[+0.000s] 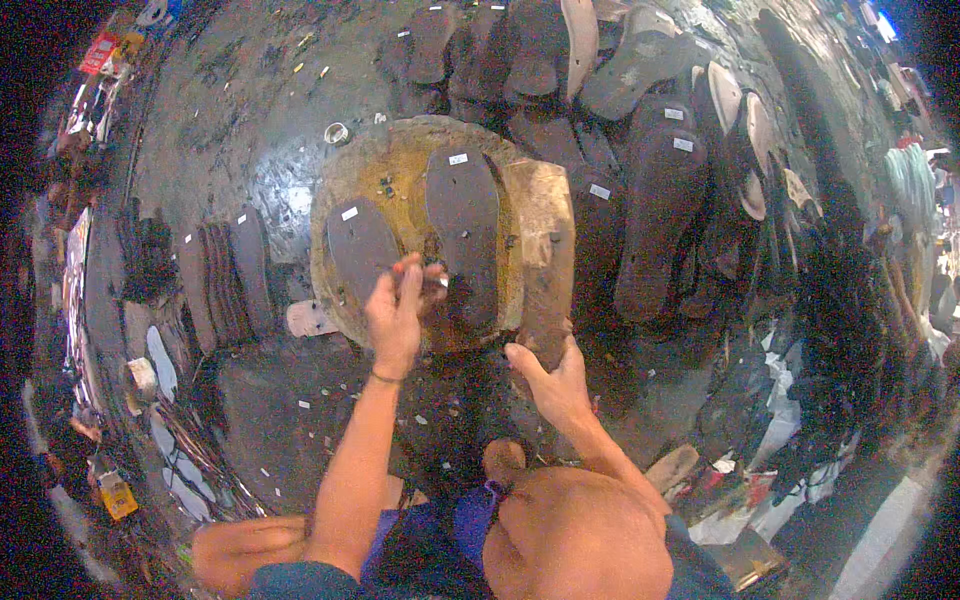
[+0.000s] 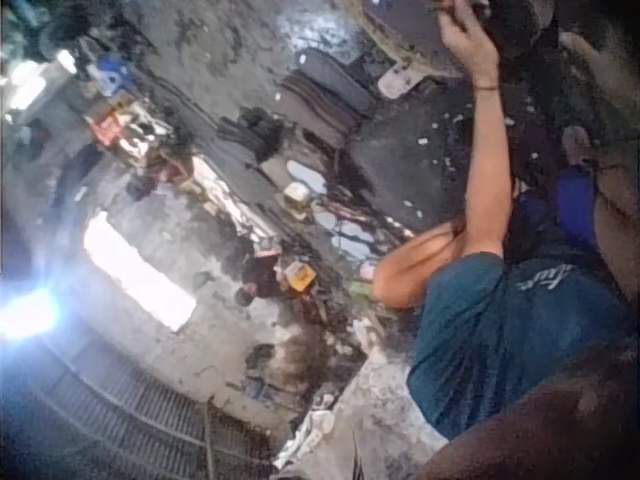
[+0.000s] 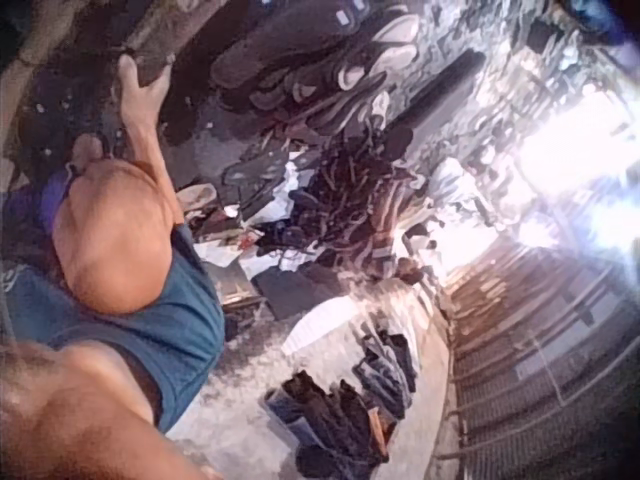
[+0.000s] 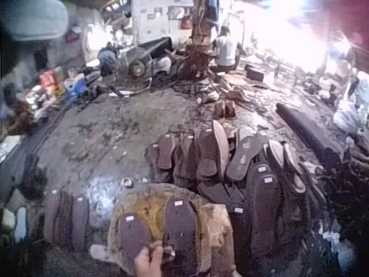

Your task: The person sits on the floor and repeatedly hammers small metal pins into the heels of brown shoe soles using a wooden block. They pick up soles, position them on a round wooden stump, insert pins, and strike them with the block, then set the soles aside.

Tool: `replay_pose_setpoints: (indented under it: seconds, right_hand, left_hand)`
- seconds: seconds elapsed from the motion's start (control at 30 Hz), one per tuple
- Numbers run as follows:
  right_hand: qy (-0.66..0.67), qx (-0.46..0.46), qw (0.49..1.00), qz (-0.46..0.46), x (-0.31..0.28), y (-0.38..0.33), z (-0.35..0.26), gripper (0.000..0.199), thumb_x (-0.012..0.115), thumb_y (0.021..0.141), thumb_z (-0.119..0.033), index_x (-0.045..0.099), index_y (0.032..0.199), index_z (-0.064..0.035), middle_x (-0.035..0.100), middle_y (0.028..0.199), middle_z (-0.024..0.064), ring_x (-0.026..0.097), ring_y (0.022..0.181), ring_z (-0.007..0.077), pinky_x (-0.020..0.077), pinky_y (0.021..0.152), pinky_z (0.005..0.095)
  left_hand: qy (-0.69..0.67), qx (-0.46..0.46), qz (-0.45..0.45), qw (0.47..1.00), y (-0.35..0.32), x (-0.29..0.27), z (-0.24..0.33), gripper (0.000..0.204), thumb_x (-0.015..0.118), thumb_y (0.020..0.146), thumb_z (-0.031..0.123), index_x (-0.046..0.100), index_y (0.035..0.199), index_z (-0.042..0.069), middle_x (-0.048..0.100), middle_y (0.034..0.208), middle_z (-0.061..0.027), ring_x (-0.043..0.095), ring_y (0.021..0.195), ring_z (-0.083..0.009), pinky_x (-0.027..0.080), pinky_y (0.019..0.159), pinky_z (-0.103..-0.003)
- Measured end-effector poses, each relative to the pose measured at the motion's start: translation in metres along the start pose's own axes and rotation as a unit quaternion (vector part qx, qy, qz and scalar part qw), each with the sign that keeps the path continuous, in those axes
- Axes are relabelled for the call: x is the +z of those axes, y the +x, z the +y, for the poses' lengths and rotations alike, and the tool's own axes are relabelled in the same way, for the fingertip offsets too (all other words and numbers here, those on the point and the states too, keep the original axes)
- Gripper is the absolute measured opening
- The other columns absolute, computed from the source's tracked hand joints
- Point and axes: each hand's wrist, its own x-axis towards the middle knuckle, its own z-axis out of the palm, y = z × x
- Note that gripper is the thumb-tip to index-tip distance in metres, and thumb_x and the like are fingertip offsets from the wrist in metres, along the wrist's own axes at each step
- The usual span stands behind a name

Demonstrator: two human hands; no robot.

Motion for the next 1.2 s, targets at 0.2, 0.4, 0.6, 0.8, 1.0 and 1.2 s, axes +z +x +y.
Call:
replay_pose_setpoints:
  seconds: [0.2,0.4,0.6,0.8,1.0,1.2]
  right_hand:
    - [-0.091,-0.063,0.994,-0.012,-0.018,-0.008,0.006,0.035,0.073,0.088,-0.018,0.058,0.114,0.0013,0.066,0.097,0.0084,0.065,0.081,0.0148,0.0539,0.072,0.0296]
    - [0.055,-0.072,0.995,-0.035,-0.023,-0.041,-0.102,0.063,0.081,0.077,-0.027,0.052,0.125,0.0001,0.065,0.099,0.0093,0.065,0.085,0.0199,0.0514,0.073,0.0322]
    - [-0.042,-0.441,0.874,-0.197,-0.037,0.01,-0.045,0.062,0.081,0.078,-0.031,0.055,0.126,-0.0034,0.062,0.107,0.0106,0.061,0.095,0.0201,0.0513,0.079,0.0368]
    - [0.01,0.118,0.964,-0.237,-0.038,0.004,0.001,0.037,0.073,0.086,-0.022,0.055,0.112,-0.0017,0.065,0.086,0.0064,0.065,0.072,0.0166,0.0551,0.066,0.0326]
    - [-0.078,0.068,0.978,-0.18,-0.008,0.017,0.015,0.041,0.073,0.088,-0.023,0.054,0.116,-0.0004,0.066,0.1,0.0081,0.065,0.088,0.0162,0.0531,0.079,0.0331]
    - [-0.014,-0.06,0.974,-0.218,0.085,0.039,-0.001,0.065,0.075,0.086,-0.025,0.047,0.137,0.0045,0.063,0.119,0.0123,0.059,0.11,0.0203,0.0452,0.1,0.0352]
  left_hand:
    - [0.194,0.055,-0.008,0.979,0.027,0.009,-0.003,0.023,0.061,0.1,0.021,0.065,0.105,-0.001,0.074,0.09,-0.0085,0.069,0.082,-0.0119,0.055,0.07,-0.028]
    - [0.315,0.138,-0.011,0.939,0.017,0.01,-0.004,0.022,0.065,0.096,0.023,0.07,0.101,0.001,0.075,0.091,-0.0101,0.072,0.079,-0.0175,0.056,0.069,-0.031]
    - [0.381,0.257,-0.045,0.887,0.015,0.005,-0.018,0.018,0.068,0.093,0.016,0.07,0.103,0.002,0.072,0.091,-0.0164,0.072,0.085,-0.0299,0.056,0.072,-0.036]
    - [0.379,0.165,-0.063,0.908,0.01,0.018,-0.001,0.012,0.063,0.09,0.005,0.066,0.101,0.003,0.069,0.098,-0.0202,0.068,0.087,-0.0371,0.056,0.072,-0.041]
    - [0.06,0.059,0.126,0.988,0.009,-0.035,0.038,0.028,0.054,0.104,0.026,0.061,0.1,-0.001,0.071,0.092,-0.0104,0.069,0.08,-0.0138,0.057,0.06,-0.027]
    - [0.113,0.017,0.201,0.973,-0.04,-0.082,0.007,0.022,0.059,0.101,0.02,0.062,0.108,0.0,0.07,0.092,-0.0061,0.066,0.076,-0.0109,0.057,0.064,-0.027]
